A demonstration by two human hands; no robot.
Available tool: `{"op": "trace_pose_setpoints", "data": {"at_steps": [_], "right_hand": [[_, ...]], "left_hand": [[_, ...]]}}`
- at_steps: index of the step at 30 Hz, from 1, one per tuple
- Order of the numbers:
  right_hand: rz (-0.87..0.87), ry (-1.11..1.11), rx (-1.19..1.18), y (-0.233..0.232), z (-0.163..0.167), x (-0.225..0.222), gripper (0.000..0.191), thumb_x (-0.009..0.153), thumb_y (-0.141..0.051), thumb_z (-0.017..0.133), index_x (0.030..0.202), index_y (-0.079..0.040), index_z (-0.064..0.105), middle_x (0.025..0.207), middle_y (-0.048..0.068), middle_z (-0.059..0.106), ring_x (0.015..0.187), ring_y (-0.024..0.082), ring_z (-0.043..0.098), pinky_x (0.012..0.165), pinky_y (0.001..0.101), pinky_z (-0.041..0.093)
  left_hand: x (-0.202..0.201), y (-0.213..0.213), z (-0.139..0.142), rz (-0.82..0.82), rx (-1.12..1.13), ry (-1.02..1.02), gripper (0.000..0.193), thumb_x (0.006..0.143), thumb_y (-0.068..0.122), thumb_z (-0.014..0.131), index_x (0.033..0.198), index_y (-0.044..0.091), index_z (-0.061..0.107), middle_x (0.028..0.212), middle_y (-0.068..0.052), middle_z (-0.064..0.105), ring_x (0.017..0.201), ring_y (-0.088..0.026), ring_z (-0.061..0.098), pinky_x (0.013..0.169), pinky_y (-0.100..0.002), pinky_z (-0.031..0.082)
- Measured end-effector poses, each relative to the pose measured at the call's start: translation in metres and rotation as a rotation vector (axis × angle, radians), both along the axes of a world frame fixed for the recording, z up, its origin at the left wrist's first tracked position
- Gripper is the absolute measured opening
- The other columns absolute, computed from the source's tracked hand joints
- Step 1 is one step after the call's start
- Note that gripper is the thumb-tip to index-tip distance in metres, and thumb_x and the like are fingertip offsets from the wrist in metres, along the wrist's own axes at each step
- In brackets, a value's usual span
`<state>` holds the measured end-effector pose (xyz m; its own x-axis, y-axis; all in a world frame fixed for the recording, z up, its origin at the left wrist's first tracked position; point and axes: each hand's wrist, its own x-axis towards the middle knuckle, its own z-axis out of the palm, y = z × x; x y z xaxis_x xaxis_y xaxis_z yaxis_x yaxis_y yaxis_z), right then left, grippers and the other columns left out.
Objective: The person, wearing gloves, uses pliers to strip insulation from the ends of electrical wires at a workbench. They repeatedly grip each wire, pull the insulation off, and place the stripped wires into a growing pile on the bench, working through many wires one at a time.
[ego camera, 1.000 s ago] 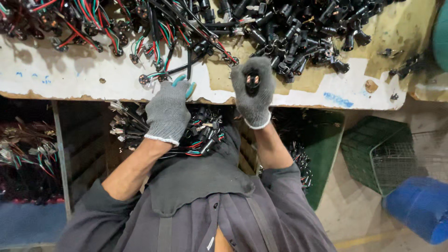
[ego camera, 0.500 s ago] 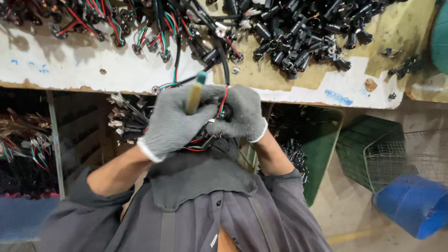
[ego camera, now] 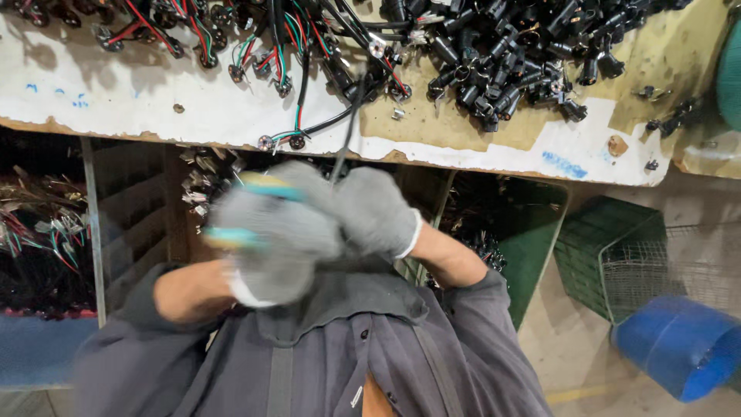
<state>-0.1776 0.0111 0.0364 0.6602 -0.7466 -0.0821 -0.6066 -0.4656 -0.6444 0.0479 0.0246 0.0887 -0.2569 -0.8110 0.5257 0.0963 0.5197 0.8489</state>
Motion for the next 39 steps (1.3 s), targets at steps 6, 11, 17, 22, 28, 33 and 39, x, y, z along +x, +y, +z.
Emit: {"op": "trace_pose_setpoints", "data": {"at_steps": [6, 11, 17, 22, 28, 33, 39], "right_hand": [[0.302, 0.04, -0.05, 0.001, 0.023, 0.017, 0.025, 0.078, -0.036, 0.077, 0.088, -0.016, 0.065, 0.077, 0.007, 0.062, 0.08, 0.035, 0.064, 0.07, 0.0487, 0.049], [0.26, -0.402, -0.216, -0.02, 0.062, 0.009, 0.033, 0.073, -0.029, 0.071, 0.097, -0.009, 0.059, 0.102, 0.02, 0.06, 0.089, 0.04, 0.058, 0.074, 0.0477, 0.046], [-0.099, 0.075, -0.439, -0.072, 0.038, -0.011, 0.027, 0.092, -0.012, 0.068, 0.119, -0.008, 0.064, 0.098, 0.011, 0.062, 0.091, 0.034, 0.063, 0.076, 0.047, 0.051], [-0.057, 0.42, -0.544, -0.121, -0.013, -0.017, 0.011, 0.093, -0.014, 0.066, 0.102, -0.008, 0.067, 0.098, 0.013, 0.065, 0.087, 0.035, 0.066, 0.068, 0.0462, 0.054], [0.093, 0.42, -0.327, -0.137, -0.001, -0.025, 0.019, 0.096, -0.025, 0.075, 0.103, -0.009, 0.07, 0.101, 0.015, 0.066, 0.09, 0.037, 0.065, 0.076, 0.0474, 0.054], [-0.27, -0.351, -0.484, -0.124, 0.0, -0.036, 0.016, 0.089, -0.009, 0.073, 0.103, -0.003, 0.066, 0.11, 0.014, 0.062, 0.102, 0.03, 0.064, 0.089, 0.0397, 0.059], [-0.666, -1.218, 0.109, -0.07, 0.008, -0.03, 0.034, 0.082, 0.007, 0.04, 0.11, -0.005, 0.055, 0.096, 0.011, 0.064, 0.091, 0.023, 0.066, 0.104, 0.0455, 0.06]], "left_hand": [[-0.031, 0.023, -0.009, -0.738, -0.172, 0.088, 0.036, 0.091, 0.029, 0.07, 0.119, 0.007, 0.065, 0.108, -0.012, 0.069, 0.094, -0.03, 0.07, 0.085, -0.043, 0.056], [0.008, -0.016, -0.008, 0.269, -0.129, -0.944, 0.022, 0.094, 0.036, 0.074, 0.103, 0.016, 0.075, 0.086, -0.008, 0.067, 0.071, -0.029, 0.067, 0.059, -0.044, 0.052], [0.019, -0.05, -0.066, 0.28, -0.031, -1.201, 0.017, 0.099, 0.032, 0.072, 0.098, 0.015, 0.077, 0.08, -0.014, 0.065, 0.066, -0.032, 0.066, 0.055, -0.044, 0.051], [0.034, -0.077, -0.084, 0.257, 0.064, -0.992, 0.011, 0.101, 0.026, 0.074, 0.101, 0.016, 0.078, 0.083, -0.016, 0.066, 0.074, -0.034, 0.067, 0.067, -0.045, 0.054], [0.044, -0.074, -0.1, 0.214, -0.14, -0.915, 0.015, 0.095, 0.016, 0.069, 0.108, 0.013, 0.075, 0.107, -0.013, 0.071, 0.093, -0.032, 0.07, 0.072, -0.041, 0.056], [0.039, -0.067, -0.09, 0.108, -0.016, -1.126, 0.017, 0.091, 0.014, 0.069, 0.103, 0.019, 0.08, 0.093, -0.014, 0.068, 0.082, -0.032, 0.069, 0.065, -0.044, 0.055], [0.036, -0.099, -0.078, -0.056, 0.881, -0.707, 0.023, 0.087, 0.023, 0.071, 0.11, 0.019, 0.073, 0.082, -0.01, 0.073, 0.074, -0.033, 0.073, 0.069, -0.04, 0.056]]}}
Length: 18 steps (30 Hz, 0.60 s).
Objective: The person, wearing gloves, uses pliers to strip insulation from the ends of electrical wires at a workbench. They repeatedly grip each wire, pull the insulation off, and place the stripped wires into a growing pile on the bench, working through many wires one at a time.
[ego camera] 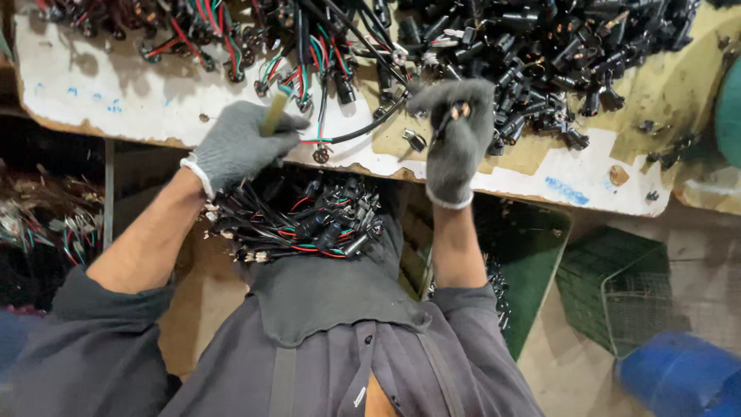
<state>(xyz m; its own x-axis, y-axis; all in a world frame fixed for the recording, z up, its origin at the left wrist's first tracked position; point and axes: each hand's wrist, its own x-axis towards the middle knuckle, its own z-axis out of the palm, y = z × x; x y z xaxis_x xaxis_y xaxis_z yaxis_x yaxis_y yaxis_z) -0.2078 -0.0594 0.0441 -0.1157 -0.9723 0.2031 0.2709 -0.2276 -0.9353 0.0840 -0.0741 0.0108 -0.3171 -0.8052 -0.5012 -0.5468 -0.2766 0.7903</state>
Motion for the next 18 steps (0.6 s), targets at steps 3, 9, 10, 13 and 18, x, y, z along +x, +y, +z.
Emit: {"op": "trace_pose_setpoints", "data": {"at_steps": [3, 9, 10, 13, 18], "right_hand": [[0.013, -0.069, 0.12, 0.031, 0.0, 0.012, 0.033, 0.083, 0.009, 0.047, 0.113, -0.005, 0.051, 0.079, 0.007, 0.056, 0.069, 0.017, 0.058, 0.081, 0.0405, 0.058], [0.263, 0.641, 0.085, 0.07, -0.006, 0.009, 0.013, 0.084, -0.009, 0.063, 0.096, -0.003, 0.06, 0.083, 0.01, 0.061, 0.074, 0.019, 0.059, 0.072, 0.0321, 0.049], [0.242, 0.701, 0.147, 0.073, -0.007, 0.01, 0.01, 0.085, -0.01, 0.063, 0.092, -0.004, 0.061, 0.08, 0.009, 0.061, 0.071, 0.018, 0.059, 0.07, 0.0319, 0.049], [0.198, 0.83, 0.121, 0.077, -0.006, 0.014, 0.017, 0.079, -0.013, 0.071, 0.088, -0.005, 0.06, 0.075, 0.009, 0.06, 0.065, 0.021, 0.058, 0.065, 0.033, 0.049], [0.093, 0.911, 0.007, 0.083, -0.011, 0.023, 0.029, 0.084, -0.016, 0.084, 0.095, -0.008, 0.059, 0.082, 0.01, 0.063, 0.073, 0.028, 0.062, 0.07, 0.0356, 0.051]], "left_hand": [[-0.003, 0.0, 0.0, -0.15, -0.568, -0.208, 0.021, 0.087, 0.021, 0.075, 0.104, 0.008, 0.077, 0.086, -0.018, 0.066, 0.076, -0.039, 0.068, 0.068, -0.047, 0.054], [-0.003, 0.002, 0.0, -0.423, -0.886, -0.364, 0.025, 0.091, 0.006, 0.063, 0.11, 0.013, 0.077, 0.097, -0.015, 0.067, 0.086, -0.036, 0.071, 0.068, -0.046, 0.057], [-0.001, -0.001, 0.0, -0.457, -0.846, -0.387, 0.022, 0.091, 0.009, 0.063, 0.108, 0.013, 0.077, 0.096, -0.015, 0.067, 0.085, -0.036, 0.071, 0.066, -0.047, 0.057], [0.0, -0.008, -0.002, -0.549, -0.761, -0.454, 0.02, 0.089, 0.013, 0.064, 0.104, 0.014, 0.077, 0.093, -0.016, 0.066, 0.082, -0.036, 0.071, 0.063, -0.049, 0.056], [-0.009, -0.002, 0.006, -0.499, -0.708, -0.498, 0.029, 0.086, 0.013, 0.065, 0.112, 0.018, 0.078, 0.089, -0.019, 0.066, 0.077, -0.039, 0.07, 0.064, -0.05, 0.055]]}}
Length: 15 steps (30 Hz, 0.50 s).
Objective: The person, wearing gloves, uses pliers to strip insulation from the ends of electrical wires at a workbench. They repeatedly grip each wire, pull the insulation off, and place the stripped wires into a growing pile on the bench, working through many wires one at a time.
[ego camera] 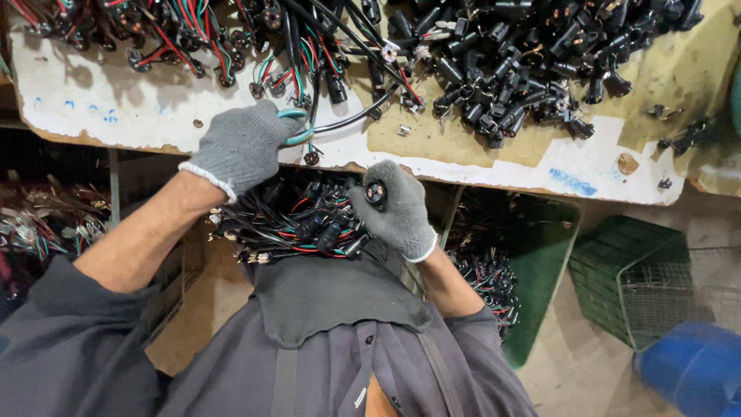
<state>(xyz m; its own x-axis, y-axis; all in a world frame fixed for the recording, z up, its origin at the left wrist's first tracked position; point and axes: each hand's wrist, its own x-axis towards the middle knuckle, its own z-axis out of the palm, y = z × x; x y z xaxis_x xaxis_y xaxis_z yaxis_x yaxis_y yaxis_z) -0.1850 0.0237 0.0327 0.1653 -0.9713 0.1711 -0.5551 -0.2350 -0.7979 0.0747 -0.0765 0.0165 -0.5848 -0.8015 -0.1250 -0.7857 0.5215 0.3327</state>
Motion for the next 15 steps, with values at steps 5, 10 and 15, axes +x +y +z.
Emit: {"op": "trace_pose_setpoints", "data": {"at_steps": [5, 10, 15], "right_hand": [[0.066, 0.093, 0.014, 0.001, -0.004, -0.01, 0.036, 0.086, -0.026, 0.09, 0.102, -0.009, 0.063, 0.082, 0.008, 0.064, 0.074, 0.028, 0.064, 0.071, 0.0371, 0.052], [0.244, 0.118, -0.112, -0.008, 0.01, -0.015, 0.058, 0.075, -0.055, 0.084, 0.103, -0.008, 0.064, 0.082, 0.008, 0.064, 0.073, 0.032, 0.063, 0.069, 0.0429, 0.048], [0.344, -0.053, -0.094, -0.018, 0.02, -0.01, 0.072, 0.084, -0.069, 0.071, 0.117, -0.005, 0.065, 0.092, 0.01, 0.067, 0.081, 0.031, 0.067, 0.074, 0.0417, 0.05]], "left_hand": [[-0.006, 0.011, 0.058, 0.419, 0.612, 0.61, 0.032, 0.087, 0.016, 0.076, 0.119, 0.011, 0.077, 0.085, -0.01, 0.071, 0.067, -0.023, 0.063, 0.059, -0.04, 0.049], [-0.033, 0.054, 0.095, 0.587, 0.99, 1.032, 0.038, 0.09, 0.011, 0.077, 0.127, 0.004, 0.076, 0.088, -0.001, 0.075, 0.068, -0.012, 0.058, 0.061, -0.031, 0.046], [-0.058, 0.068, 0.082, 0.299, 0.504, 1.07, 0.028, 0.09, 0.007, 0.074, 0.118, 0.003, 0.075, 0.097, -0.005, 0.075, 0.085, -0.014, 0.069, 0.077, -0.032, 0.056]]}}
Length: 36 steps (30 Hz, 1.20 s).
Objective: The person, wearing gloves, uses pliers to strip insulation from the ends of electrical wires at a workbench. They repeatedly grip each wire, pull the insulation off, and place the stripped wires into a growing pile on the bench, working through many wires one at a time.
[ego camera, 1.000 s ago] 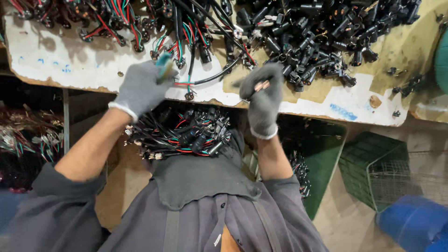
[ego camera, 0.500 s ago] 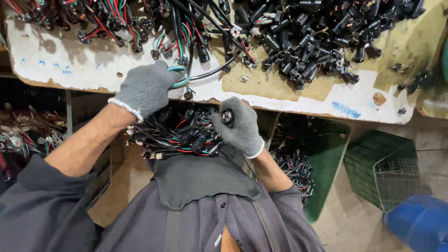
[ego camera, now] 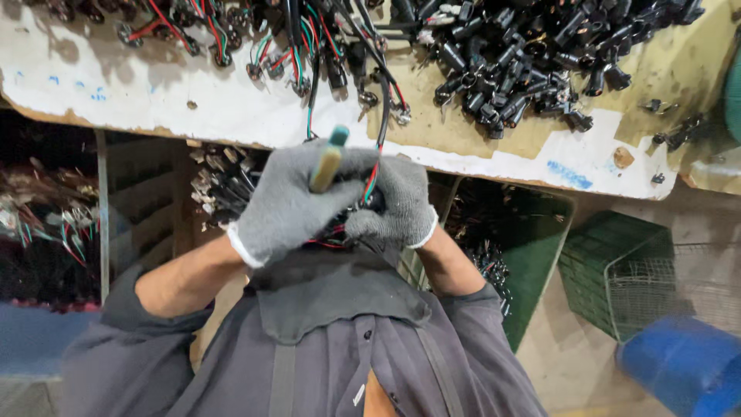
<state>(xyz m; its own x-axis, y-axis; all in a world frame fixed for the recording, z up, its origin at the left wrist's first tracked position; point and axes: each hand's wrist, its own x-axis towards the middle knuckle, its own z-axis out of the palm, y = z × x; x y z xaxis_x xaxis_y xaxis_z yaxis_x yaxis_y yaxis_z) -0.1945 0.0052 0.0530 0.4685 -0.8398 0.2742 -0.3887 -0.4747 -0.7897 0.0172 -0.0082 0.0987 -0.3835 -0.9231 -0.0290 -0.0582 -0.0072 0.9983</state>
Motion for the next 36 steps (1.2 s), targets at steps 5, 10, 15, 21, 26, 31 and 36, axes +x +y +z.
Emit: {"op": "trace_pose_setpoints", "data": {"at_steps": [5, 10, 15, 21, 26, 31, 36], "right_hand": [[-0.018, 0.219, -0.018, 0.002, -0.007, 0.005, 0.05, 0.08, -0.063, 0.078, 0.088, -0.015, 0.068, 0.067, 0.007, 0.058, 0.063, 0.033, 0.061, 0.064, 0.0475, 0.041], [0.172, 0.444, 0.013, 0.011, -0.012, 0.02, 0.05, 0.075, -0.051, 0.079, 0.1, -0.01, 0.069, 0.067, 0.009, 0.06, 0.061, 0.035, 0.06, 0.056, 0.047, 0.044], [0.426, 0.366, -0.107, 0.007, 0.006, 0.033, 0.027, 0.077, -0.042, 0.074, 0.085, -0.018, 0.066, 0.071, 0.006, 0.061, 0.067, 0.033, 0.061, 0.06, 0.0476, 0.045], [0.499, 0.316, -0.104, 0.002, 0.037, 0.031, 0.03, 0.079, -0.04, 0.073, 0.083, -0.013, 0.061, 0.08, 0.009, 0.058, 0.075, 0.034, 0.06, 0.066, 0.0471, 0.046], [-0.026, 0.202, -0.107, -0.025, 0.021, 0.017, 0.022, 0.098, -0.028, 0.073, 0.104, -0.007, 0.067, 0.1, 0.009, 0.064, 0.088, 0.031, 0.064, 0.076, 0.0432, 0.05], [-0.531, 0.617, -0.315, -0.099, -0.033, 0.038, 0.028, 0.085, -0.032, 0.082, 0.086, -0.009, 0.066, 0.082, 0.011, 0.062, 0.077, 0.033, 0.063, 0.066, 0.0465, 0.048], [-0.566, 0.929, -0.347, -0.13, -0.041, 0.046, 0.029, 0.077, -0.034, 0.084, 0.081, -0.009, 0.069, 0.077, 0.012, 0.063, 0.074, 0.033, 0.063, 0.063, 0.048, 0.049]], "left_hand": [[0.026, -0.006, 0.031, 0.033, -0.229, -0.059, 0.02, 0.09, 0.009, 0.077, 0.11, 0.005, 0.077, 0.091, -0.013, 0.069, 0.078, -0.023, 0.067, 0.069, -0.038, 0.053], [0.037, 0.027, 0.015, 0.113, -0.535, 0.13, 0.02, 0.09, 0.012, 0.075, 0.109, 0.008, 0.077, 0.09, -0.014, 0.069, 0.079, -0.026, 0.067, 0.069, -0.041, 0.053], [-0.004, 0.055, -0.012, -0.712, -0.73, 0.257, 0.019, 0.09, 0.014, 0.072, 0.108, 0.01, 0.077, 0.089, -0.015, 0.068, 0.08, -0.03, 0.067, 0.068, -0.044, 0.053], [-0.004, -0.003, -0.012, -0.11, -0.732, -0.476, 0.019, 0.089, 0.017, 0.069, 0.107, 0.014, 0.076, 0.088, -0.016, 0.067, 0.081, -0.034, 0.067, 0.067, -0.047, 0.054], [0.009, -0.031, -0.1, -0.049, -0.358, -0.843, 0.03, 0.089, 0.035, 0.077, 0.082, 0.006, 0.073, 0.081, -0.022, 0.065, 0.07, -0.041, 0.065, 0.063, -0.051, 0.053], [0.032, -0.023, -0.115, 0.063, -0.385, -0.701, 0.022, 0.091, 0.029, 0.075, 0.088, 0.007, 0.073, 0.081, -0.018, 0.065, 0.076, -0.04, 0.066, 0.07, -0.05, 0.053], [0.044, -0.031, -0.085, 0.049, -0.494, -0.856, 0.015, 0.095, 0.023, 0.071, 0.102, 0.011, 0.077, 0.084, -0.017, 0.064, 0.075, -0.038, 0.066, 0.063, -0.05, 0.051]]}}
